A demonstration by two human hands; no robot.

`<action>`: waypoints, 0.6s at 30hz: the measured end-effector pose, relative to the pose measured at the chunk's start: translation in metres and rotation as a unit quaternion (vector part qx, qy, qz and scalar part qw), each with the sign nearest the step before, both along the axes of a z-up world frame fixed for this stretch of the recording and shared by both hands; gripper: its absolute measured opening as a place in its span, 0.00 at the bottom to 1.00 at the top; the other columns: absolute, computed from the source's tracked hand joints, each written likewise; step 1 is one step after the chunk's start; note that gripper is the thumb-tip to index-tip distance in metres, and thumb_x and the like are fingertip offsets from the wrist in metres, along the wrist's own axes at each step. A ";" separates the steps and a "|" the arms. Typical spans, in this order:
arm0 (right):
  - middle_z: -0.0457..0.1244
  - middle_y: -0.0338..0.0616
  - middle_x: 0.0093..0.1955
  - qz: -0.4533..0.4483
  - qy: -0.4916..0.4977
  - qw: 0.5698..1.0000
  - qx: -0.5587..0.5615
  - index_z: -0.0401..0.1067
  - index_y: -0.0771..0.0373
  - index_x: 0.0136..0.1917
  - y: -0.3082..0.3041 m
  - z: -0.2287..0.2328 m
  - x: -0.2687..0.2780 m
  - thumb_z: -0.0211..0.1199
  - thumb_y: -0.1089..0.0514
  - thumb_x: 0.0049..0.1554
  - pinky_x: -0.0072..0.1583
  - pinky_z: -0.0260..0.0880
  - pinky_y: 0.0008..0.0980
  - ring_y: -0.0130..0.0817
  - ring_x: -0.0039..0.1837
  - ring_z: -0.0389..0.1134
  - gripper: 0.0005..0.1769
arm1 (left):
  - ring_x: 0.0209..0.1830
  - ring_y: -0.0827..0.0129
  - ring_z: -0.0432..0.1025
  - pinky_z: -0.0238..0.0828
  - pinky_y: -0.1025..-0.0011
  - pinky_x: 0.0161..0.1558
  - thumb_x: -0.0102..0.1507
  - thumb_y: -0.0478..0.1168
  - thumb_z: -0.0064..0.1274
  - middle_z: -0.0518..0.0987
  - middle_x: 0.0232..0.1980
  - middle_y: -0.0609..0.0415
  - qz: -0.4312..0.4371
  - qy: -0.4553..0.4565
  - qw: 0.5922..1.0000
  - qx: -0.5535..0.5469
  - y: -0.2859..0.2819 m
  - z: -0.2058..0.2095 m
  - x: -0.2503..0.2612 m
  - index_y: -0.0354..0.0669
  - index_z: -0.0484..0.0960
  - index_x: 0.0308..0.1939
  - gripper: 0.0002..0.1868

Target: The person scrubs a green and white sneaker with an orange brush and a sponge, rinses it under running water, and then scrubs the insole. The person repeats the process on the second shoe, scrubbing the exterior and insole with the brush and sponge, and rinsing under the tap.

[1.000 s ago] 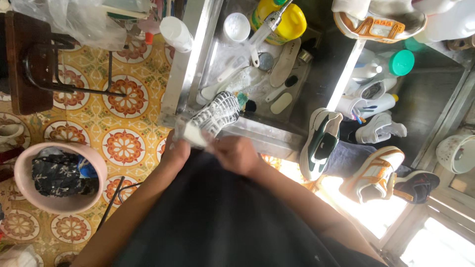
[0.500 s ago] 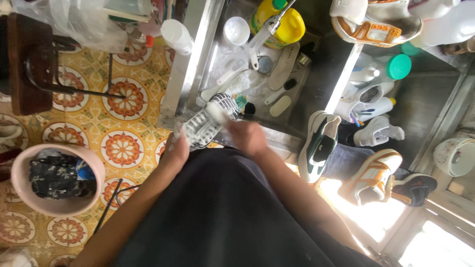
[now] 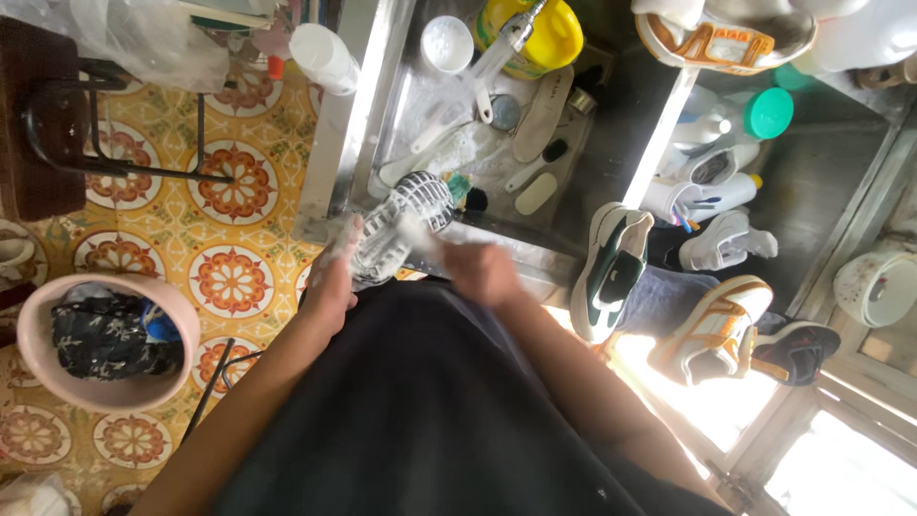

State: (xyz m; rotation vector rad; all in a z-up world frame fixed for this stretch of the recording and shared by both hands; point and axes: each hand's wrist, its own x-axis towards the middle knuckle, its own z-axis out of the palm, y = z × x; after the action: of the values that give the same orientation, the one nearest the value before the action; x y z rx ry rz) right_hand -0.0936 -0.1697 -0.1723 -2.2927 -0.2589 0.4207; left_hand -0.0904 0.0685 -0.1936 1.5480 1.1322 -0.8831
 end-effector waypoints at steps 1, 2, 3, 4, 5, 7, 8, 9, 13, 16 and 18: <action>0.70 0.48 0.32 -0.037 0.077 0.995 -0.052 0.81 0.53 0.57 0.000 0.002 -0.003 0.68 0.53 0.60 0.36 0.69 0.41 0.43 0.29 0.70 0.11 | 0.34 0.62 0.61 0.57 0.65 0.28 0.61 0.73 0.46 0.77 0.57 0.31 0.024 0.000 1.000 -0.009 -0.002 0.000 -0.001 0.50 0.78 0.69 0.42; 0.71 0.49 0.35 -0.005 0.013 1.000 -0.005 0.82 0.55 0.53 -0.002 0.002 -0.001 0.68 0.55 0.59 0.36 0.70 0.40 0.43 0.32 0.71 0.09 | 0.31 0.64 0.57 0.53 0.68 0.25 0.60 0.72 0.51 0.77 0.54 0.22 0.050 -0.004 0.999 -0.019 -0.005 -0.004 0.002 0.49 0.83 0.66 0.41; 0.71 0.50 0.38 0.028 -0.050 0.997 0.042 0.82 0.57 0.50 -0.004 0.001 0.001 0.68 0.57 0.58 0.37 0.71 0.40 0.43 0.34 0.71 0.07 | 0.34 0.71 0.64 0.60 0.73 0.28 0.60 0.71 0.54 0.79 0.52 0.36 0.082 -0.075 0.991 -0.071 -0.008 -0.008 0.004 0.49 0.83 0.64 0.39; 0.71 0.51 0.41 0.062 -0.106 0.988 0.092 0.83 0.59 0.47 -0.003 0.001 -0.003 0.68 0.59 0.56 0.38 0.71 0.39 0.42 0.36 0.72 0.06 | 0.36 0.77 0.70 0.67 0.78 0.32 0.59 0.71 0.56 0.82 0.50 0.49 0.115 -0.139 0.976 -0.120 -0.007 -0.011 0.002 0.48 0.82 0.61 0.38; 0.71 0.50 0.40 0.071 -0.110 0.985 0.108 0.80 0.58 0.45 -0.003 -0.001 -0.005 0.68 0.58 0.57 0.39 0.72 0.39 0.42 0.38 0.72 0.03 | 0.39 0.83 0.77 0.74 0.82 0.35 0.58 0.70 0.58 0.85 0.47 0.63 0.146 -0.201 0.954 -0.170 -0.006 -0.013 0.000 0.48 0.81 0.58 0.37; 0.70 0.48 0.39 0.085 -0.119 0.979 0.143 0.75 0.57 0.40 0.000 -0.008 -0.014 0.70 0.55 0.58 0.42 0.73 0.37 0.41 0.40 0.73 0.08 | 0.29 0.74 0.66 0.59 0.75 0.26 0.59 0.70 0.58 0.78 0.39 0.58 0.105 -0.044 0.991 -0.063 0.002 -0.013 -0.004 0.43 0.83 0.53 0.36; 0.70 0.50 0.36 0.068 -0.102 0.990 0.063 0.77 0.59 0.47 -0.001 -0.013 -0.012 0.69 0.58 0.58 0.39 0.71 0.39 0.43 0.37 0.72 0.05 | 0.25 0.70 0.61 0.51 0.70 0.22 0.59 0.70 0.58 0.75 0.34 0.56 0.081 0.031 0.996 -0.014 0.004 -0.014 0.002 0.41 0.83 0.51 0.36; 0.69 0.51 0.34 0.049 -0.084 0.995 -0.017 0.79 0.61 0.53 -0.003 -0.019 -0.009 0.67 0.60 0.57 0.37 0.70 0.41 0.44 0.34 0.71 0.09 | 0.25 0.72 0.63 0.53 0.71 0.23 0.58 0.69 0.57 0.77 0.35 0.58 0.067 0.025 0.997 -0.021 0.004 -0.012 0.006 0.44 0.83 0.49 0.34; 0.71 0.49 0.38 0.048 -0.109 0.991 -0.061 0.80 0.58 0.53 -0.012 -0.039 -0.009 0.62 0.63 0.60 0.39 0.72 0.39 0.41 0.36 0.72 0.10 | 0.25 0.75 0.65 0.54 0.72 0.23 0.55 0.64 0.57 0.80 0.35 0.60 0.042 -0.004 0.998 -0.050 0.003 -0.001 0.007 0.51 0.83 0.46 0.27; 0.68 0.52 0.33 0.010 -0.062 0.997 0.047 0.80 0.59 0.62 -0.015 -0.046 -0.020 0.65 0.55 0.57 0.38 0.70 0.43 0.45 0.32 0.69 0.20 | 0.24 0.79 0.68 0.58 0.76 0.23 0.54 0.62 0.57 0.82 0.33 0.61 -0.004 -0.008 0.998 -0.065 0.017 0.004 -0.002 0.54 0.85 0.47 0.25; 0.70 0.50 0.40 -0.036 -0.007 0.999 -0.007 0.77 0.56 0.64 -0.018 -0.050 -0.022 0.61 0.55 0.61 0.37 0.72 0.40 0.42 0.33 0.71 0.18 | 0.24 0.81 0.69 0.57 0.79 0.23 0.54 0.61 0.57 0.83 0.33 0.62 -0.013 -0.025 0.996 -0.083 0.032 0.002 -0.007 0.53 0.85 0.47 0.24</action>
State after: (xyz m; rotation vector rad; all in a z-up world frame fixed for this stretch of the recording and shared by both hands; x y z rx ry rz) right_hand -0.1157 -0.1882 -0.2223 -2.3115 -0.1791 0.3717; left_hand -0.0979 0.1002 -0.1914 1.4440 0.9795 -0.9276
